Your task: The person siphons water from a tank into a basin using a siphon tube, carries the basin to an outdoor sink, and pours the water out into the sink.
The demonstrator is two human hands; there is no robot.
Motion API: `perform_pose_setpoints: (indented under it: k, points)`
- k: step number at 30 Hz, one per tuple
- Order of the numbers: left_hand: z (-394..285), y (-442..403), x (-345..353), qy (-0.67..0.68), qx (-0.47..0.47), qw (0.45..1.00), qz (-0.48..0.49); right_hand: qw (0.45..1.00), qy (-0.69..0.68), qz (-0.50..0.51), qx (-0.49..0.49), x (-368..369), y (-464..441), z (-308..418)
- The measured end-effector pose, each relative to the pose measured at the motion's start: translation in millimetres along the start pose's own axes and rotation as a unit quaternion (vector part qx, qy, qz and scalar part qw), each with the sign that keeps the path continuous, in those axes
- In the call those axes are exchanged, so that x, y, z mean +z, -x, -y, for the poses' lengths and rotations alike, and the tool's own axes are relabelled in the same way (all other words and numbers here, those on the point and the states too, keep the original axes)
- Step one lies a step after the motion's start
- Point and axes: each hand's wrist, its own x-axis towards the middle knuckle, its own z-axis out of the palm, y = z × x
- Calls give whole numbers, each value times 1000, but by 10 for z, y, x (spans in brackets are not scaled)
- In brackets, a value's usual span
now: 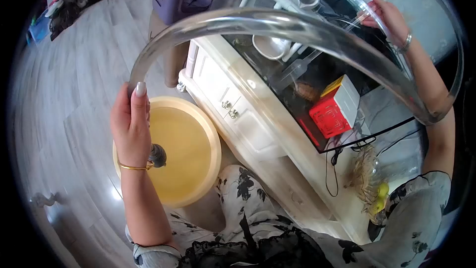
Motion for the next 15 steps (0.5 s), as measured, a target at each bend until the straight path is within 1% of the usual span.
perform_pose_setpoints:
  k: [5,6,10,13,15]
  points:
    - [-95,-18,43,11,2,1000,-15,997,-77,14,7,-29,-71,-21]
    - [-113,-24,64,13,3,1000,-19,997,-76,17,18,-69,-118,-53]
    - [-113,-40,100,26,6,1000,-15,996,-84,27,-2,-34,-208,-44]
    - [-120,-47,109,28,-14,999,-14,998,-42,42,-12,-30,-327,-38]
    - [-137,-57,109,41,-36,998,-11,998,-46,45,-10,-44,-397,-74]
